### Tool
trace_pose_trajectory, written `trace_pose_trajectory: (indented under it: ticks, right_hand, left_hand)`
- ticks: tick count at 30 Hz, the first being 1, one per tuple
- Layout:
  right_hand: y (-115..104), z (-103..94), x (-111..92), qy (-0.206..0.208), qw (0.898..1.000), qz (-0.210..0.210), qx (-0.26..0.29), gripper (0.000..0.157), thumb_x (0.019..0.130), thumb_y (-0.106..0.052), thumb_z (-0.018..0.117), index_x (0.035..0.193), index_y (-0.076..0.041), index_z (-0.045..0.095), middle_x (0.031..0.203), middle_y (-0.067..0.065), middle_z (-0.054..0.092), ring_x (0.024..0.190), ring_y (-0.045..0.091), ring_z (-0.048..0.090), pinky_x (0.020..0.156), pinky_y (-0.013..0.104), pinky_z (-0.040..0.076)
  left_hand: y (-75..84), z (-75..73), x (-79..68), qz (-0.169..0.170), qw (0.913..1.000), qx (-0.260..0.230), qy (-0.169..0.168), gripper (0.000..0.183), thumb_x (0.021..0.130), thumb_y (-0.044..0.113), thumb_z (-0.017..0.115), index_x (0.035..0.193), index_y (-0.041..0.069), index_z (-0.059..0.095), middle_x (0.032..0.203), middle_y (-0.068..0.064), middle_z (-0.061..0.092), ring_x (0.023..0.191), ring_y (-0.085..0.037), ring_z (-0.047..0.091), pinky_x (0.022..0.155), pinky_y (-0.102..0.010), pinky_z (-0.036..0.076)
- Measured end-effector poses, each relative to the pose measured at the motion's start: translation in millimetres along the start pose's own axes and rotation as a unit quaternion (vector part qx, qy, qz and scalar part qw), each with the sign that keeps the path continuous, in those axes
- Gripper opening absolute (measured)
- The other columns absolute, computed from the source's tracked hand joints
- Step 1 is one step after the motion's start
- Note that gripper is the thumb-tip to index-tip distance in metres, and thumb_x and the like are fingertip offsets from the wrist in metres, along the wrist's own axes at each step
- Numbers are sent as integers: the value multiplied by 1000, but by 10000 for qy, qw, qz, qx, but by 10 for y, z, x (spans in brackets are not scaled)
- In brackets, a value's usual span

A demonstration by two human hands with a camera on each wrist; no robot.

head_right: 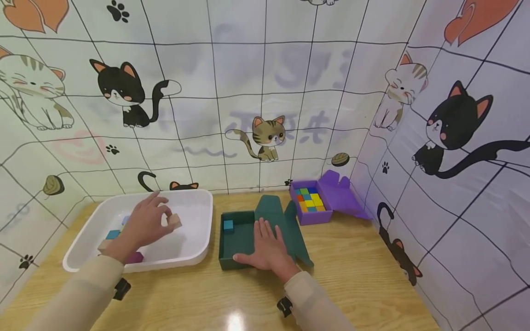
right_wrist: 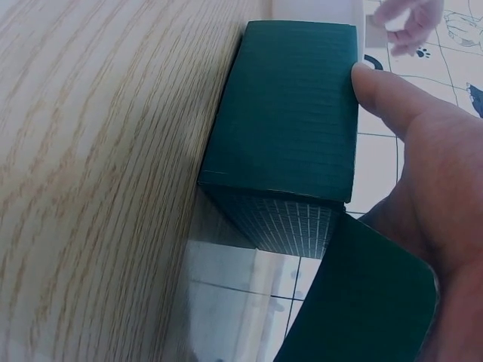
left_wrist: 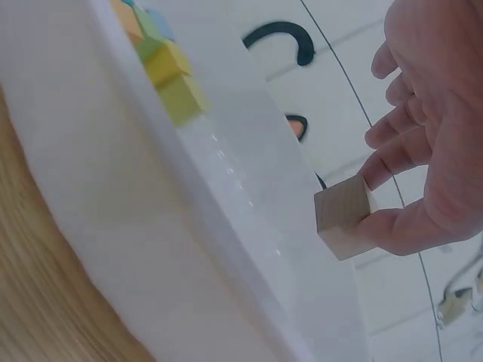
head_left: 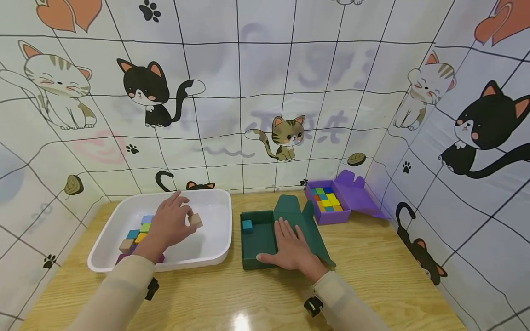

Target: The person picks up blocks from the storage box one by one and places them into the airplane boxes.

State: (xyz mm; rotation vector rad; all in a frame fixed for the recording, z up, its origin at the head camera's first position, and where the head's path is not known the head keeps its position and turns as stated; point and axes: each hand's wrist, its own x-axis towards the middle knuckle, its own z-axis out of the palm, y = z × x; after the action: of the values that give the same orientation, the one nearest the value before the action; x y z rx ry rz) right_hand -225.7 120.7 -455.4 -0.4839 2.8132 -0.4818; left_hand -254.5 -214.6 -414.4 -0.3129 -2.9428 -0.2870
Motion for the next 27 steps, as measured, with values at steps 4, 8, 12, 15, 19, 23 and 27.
trace_pose_trajectory:
  ticks: [4, 8, 12, 15, 19, 23, 27]
  right_hand:
    - [2, 10, 8, -11, 10000, 23, -55, 111, 82, -73, 55, 156, -3, 11, 165, 15, 8, 154, 32, 9, 123, 56, 4]
    - [4, 19, 13, -2, 10000, 18, -74, 112, 81, -74, 55, 156, -3, 12, 165, 14, 8, 154, 31, 9, 123, 56, 4]
    - [1, 15, 22, -13, 10000, 34, -85, 112, 81, -74, 56, 156, -2, 12, 165, 15, 8, 154, 32, 10, 123, 56, 4]
    - [6, 16, 27, -27, 9999, 91, -142, 112, 81, -75, 54, 156, -3, 11, 165, 14, 8, 154, 31, 9, 124, 56, 4]
    - [14, 21, 32, 1, 9998, 91, -185, 112, 81, -77, 52, 156, -3, 12, 165, 15, 10, 154, 31, 11, 123, 56, 6]
    - [13, 27, 39, 27, 9998, 69, -200, 113, 80, -76, 53, 155, -2, 13, 164, 16, 11, 153, 32, 12, 123, 57, 7]
    - [14, 36, 51, 11, 9997, 80, -241, 113, 80, -77, 52, 156, -3, 13, 165, 15, 10, 153, 31, 11, 123, 57, 6]
  left_hand:
    - [226, 16, 94, 249, 9997, -77, 39, 19, 74, 26, 78, 85, 12, 71, 134, -17, 56, 147, -40, 24, 119, -59, 22]
    - [472, 13, 207, 578, 9982, -67, 148, 20, 76, 27, 77, 87, 12, 71, 134, -14, 56, 147, -37, 27, 118, -57, 26]
    - [718, 60, 331, 829, 9964, -42, 153, 22, 79, 30, 74, 91, 12, 71, 135, -11, 55, 148, -35, 27, 118, -55, 28]
    - [886, 143, 417, 899, 9959, -49, -13, 25, 82, 35, 72, 95, 13, 72, 138, -9, 54, 150, -31, 24, 120, -52, 26]
    - [1064, 274, 511, 950, 9952, 53, -228, 28, 83, 40, 73, 96, 15, 74, 139, -7, 54, 150, -29, 23, 121, -50, 25]
    - [1178, 407, 576, 999, 9937, 278, -433, 25, 83, 38, 74, 97, 18, 75, 139, -6, 54, 150, -27, 24, 121, -48, 25]
    - [1231, 534, 618, 974, 9930, 345, -581, 24, 84, 36, 73, 100, 19, 76, 138, -4, 54, 150, -25, 23, 122, -47, 25]
